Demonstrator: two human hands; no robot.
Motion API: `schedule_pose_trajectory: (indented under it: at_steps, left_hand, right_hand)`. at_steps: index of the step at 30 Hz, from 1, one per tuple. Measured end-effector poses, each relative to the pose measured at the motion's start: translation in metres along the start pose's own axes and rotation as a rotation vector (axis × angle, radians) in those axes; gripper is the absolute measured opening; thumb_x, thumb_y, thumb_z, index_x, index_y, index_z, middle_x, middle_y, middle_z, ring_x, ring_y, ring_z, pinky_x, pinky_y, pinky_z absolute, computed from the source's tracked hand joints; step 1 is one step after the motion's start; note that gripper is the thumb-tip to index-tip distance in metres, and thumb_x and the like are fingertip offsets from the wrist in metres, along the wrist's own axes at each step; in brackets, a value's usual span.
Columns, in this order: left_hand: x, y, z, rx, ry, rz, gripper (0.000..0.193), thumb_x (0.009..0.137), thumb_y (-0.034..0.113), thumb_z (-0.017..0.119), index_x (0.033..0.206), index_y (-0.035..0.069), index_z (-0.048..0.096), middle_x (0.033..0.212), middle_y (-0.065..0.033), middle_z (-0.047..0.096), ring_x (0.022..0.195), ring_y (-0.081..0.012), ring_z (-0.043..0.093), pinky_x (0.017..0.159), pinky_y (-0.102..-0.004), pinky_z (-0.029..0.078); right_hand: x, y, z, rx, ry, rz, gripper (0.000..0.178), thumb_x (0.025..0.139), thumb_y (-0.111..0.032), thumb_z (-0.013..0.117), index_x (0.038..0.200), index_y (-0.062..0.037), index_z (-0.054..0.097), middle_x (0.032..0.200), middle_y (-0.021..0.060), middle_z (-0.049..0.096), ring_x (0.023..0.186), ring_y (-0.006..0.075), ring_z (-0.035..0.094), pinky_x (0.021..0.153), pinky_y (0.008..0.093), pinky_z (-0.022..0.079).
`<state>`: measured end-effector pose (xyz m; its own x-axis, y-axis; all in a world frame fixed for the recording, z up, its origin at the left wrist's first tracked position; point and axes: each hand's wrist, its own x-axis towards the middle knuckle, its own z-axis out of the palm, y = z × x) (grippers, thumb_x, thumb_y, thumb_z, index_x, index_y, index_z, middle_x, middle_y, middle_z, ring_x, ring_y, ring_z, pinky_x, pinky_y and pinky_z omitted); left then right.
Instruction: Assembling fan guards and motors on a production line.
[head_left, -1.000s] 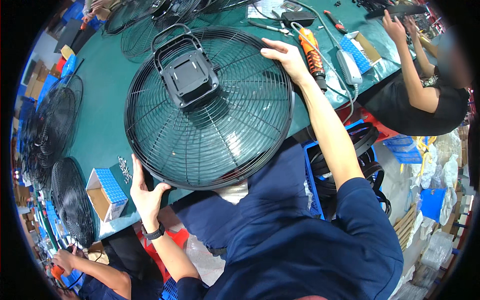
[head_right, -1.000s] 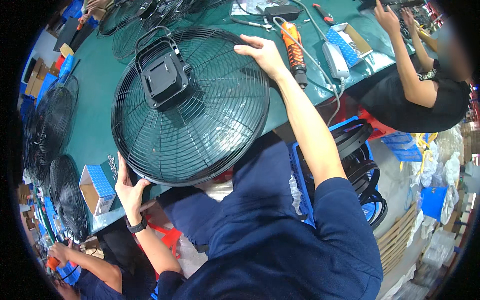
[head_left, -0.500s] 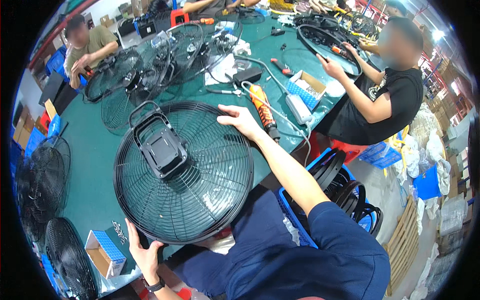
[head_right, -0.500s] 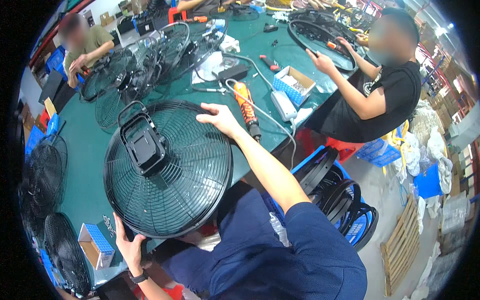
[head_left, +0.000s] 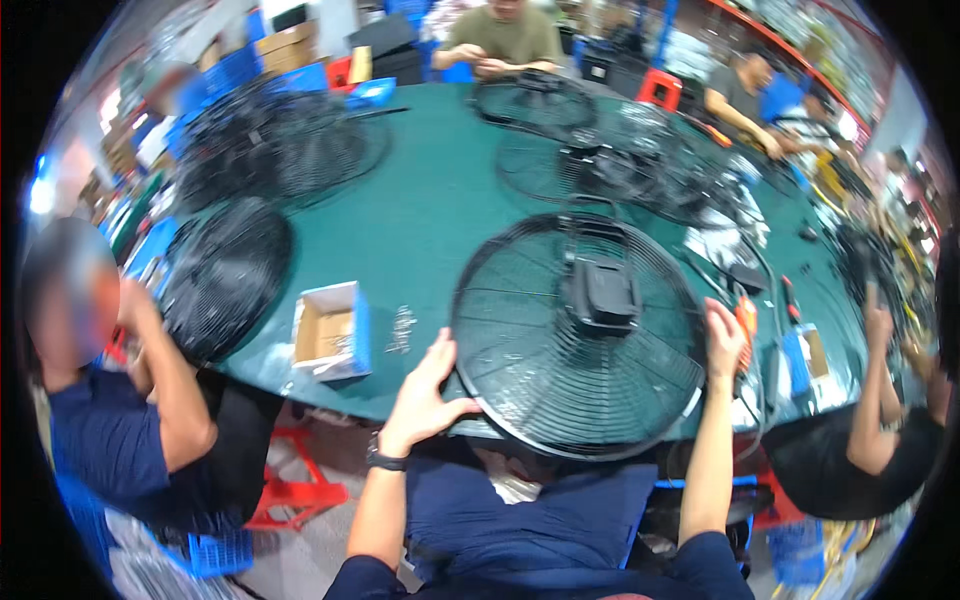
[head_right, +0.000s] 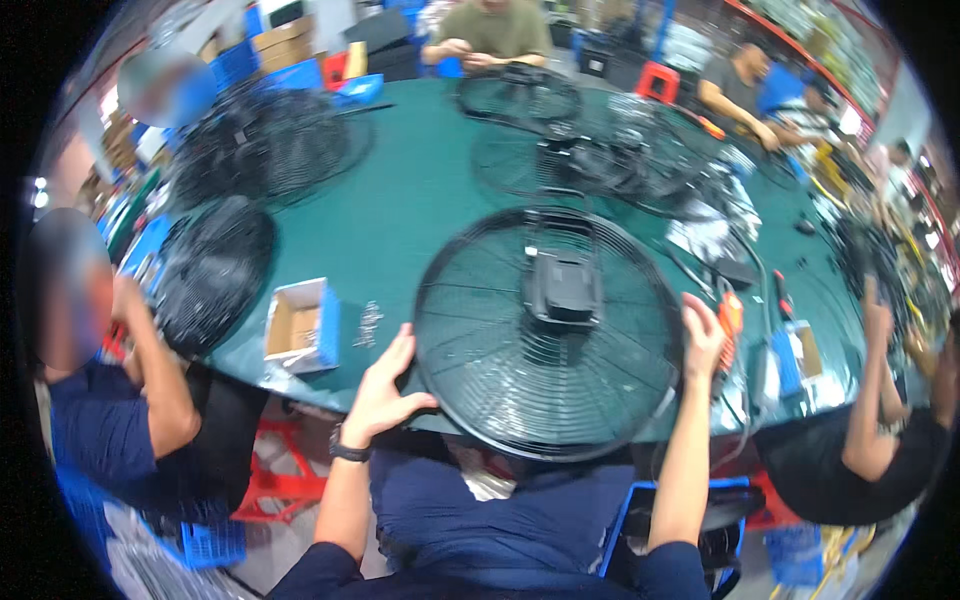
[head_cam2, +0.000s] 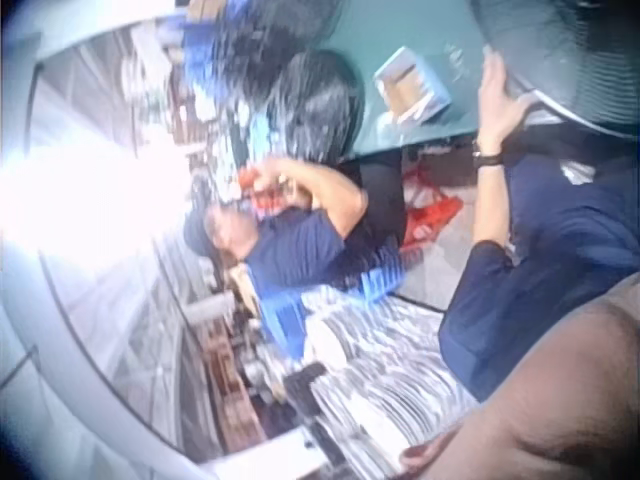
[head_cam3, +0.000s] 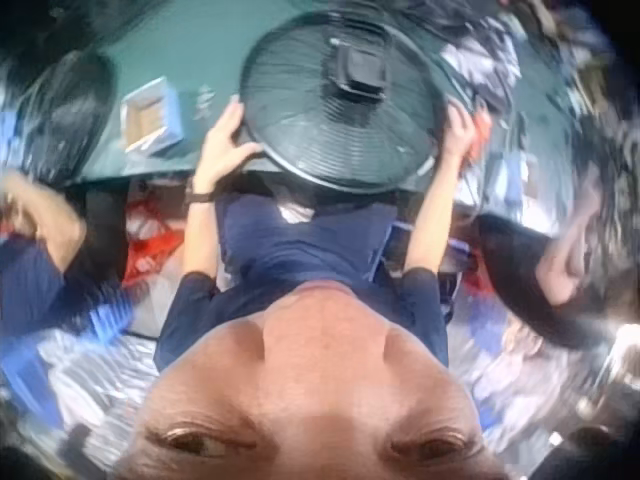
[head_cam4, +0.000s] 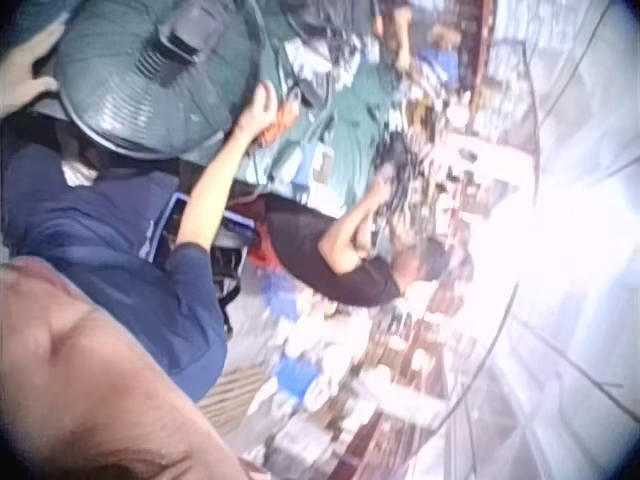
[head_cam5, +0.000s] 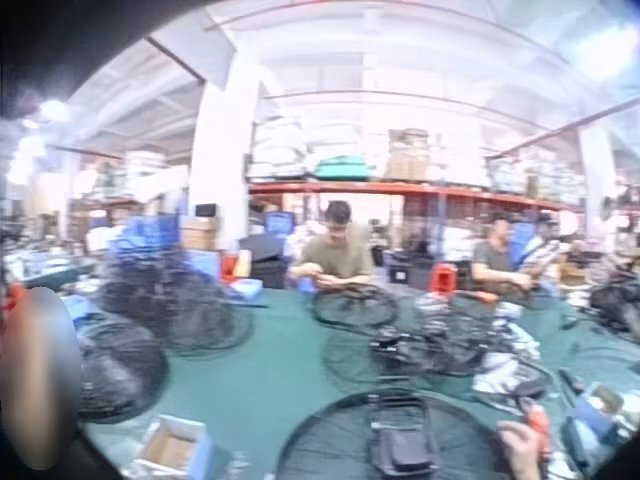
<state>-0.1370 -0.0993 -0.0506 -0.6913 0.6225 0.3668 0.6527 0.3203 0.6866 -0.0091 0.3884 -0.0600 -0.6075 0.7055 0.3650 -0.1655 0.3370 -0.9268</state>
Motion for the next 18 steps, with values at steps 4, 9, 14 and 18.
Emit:
schedule_pose_trajectory:
  at_steps: [4, 9, 14, 18]
  left_hand:
    - [-0.011, 0.006, -0.007, -0.023, -0.017, -0.111, 0.095, 0.064, 0.036, 0.081, 0.136, -0.008, 0.035, 0.148, -0.0227, 0.025, 0.135, -0.0386, 0.030, 0.109, -0.0385, 0.029]
    - [-0.011, 0.008, -0.008, -0.041, 0.009, -0.100, 0.092, 0.064, 0.032, 0.081, 0.134, -0.009, 0.037, 0.148, -0.0229, 0.027, 0.135, -0.0345, 0.032, 0.109, -0.0365, 0.030]
    - [-0.007, 0.009, -0.004, -0.065, 0.058, -0.078, 0.091, 0.059, 0.021, 0.085, 0.132, -0.009, 0.040, 0.144, -0.0242, 0.033, 0.133, -0.0318, 0.038, 0.108, -0.0361, 0.031]
    - [-0.003, 0.011, -0.004, -0.071, 0.096, -0.062, 0.088, 0.057, 0.016, 0.085, 0.130, -0.010, 0.044, 0.142, -0.0242, 0.037, 0.131, -0.0310, 0.040, 0.107, -0.0349, 0.033]
  right_hand:
    - [-0.011, -0.005, 0.006, -0.348, 0.394, -0.159, 0.017, 0.085, -0.013, 0.064, 0.097, -0.0028, 0.070, 0.099, 0.0055, 0.067, 0.085, 0.0144, 0.062, 0.072, 0.0283, 0.048]
    - [-0.002, -0.002, -0.014, -1.002, 0.490, -0.290, 0.034, 0.076, -0.017, 0.068, 0.108, -0.0060, 0.064, 0.107, 0.0163, 0.062, 0.102, 0.0314, 0.056, 0.086, 0.0400, 0.046]
    - [-0.004, -0.025, -0.025, -1.365, 0.368, 0.103, 0.061, 0.073, -0.021, 0.068, 0.128, -0.0063, 0.047, 0.121, 0.0200, 0.048, 0.111, 0.0410, 0.046, 0.092, 0.0461, 0.044]
    - [0.000, -0.022, -0.050, -1.417, 0.314, 0.264, 0.068, 0.071, -0.014, 0.067, 0.131, -0.0104, 0.037, 0.108, 0.0233, 0.052, 0.095, 0.0399, 0.057, 0.082, 0.0486, 0.048]
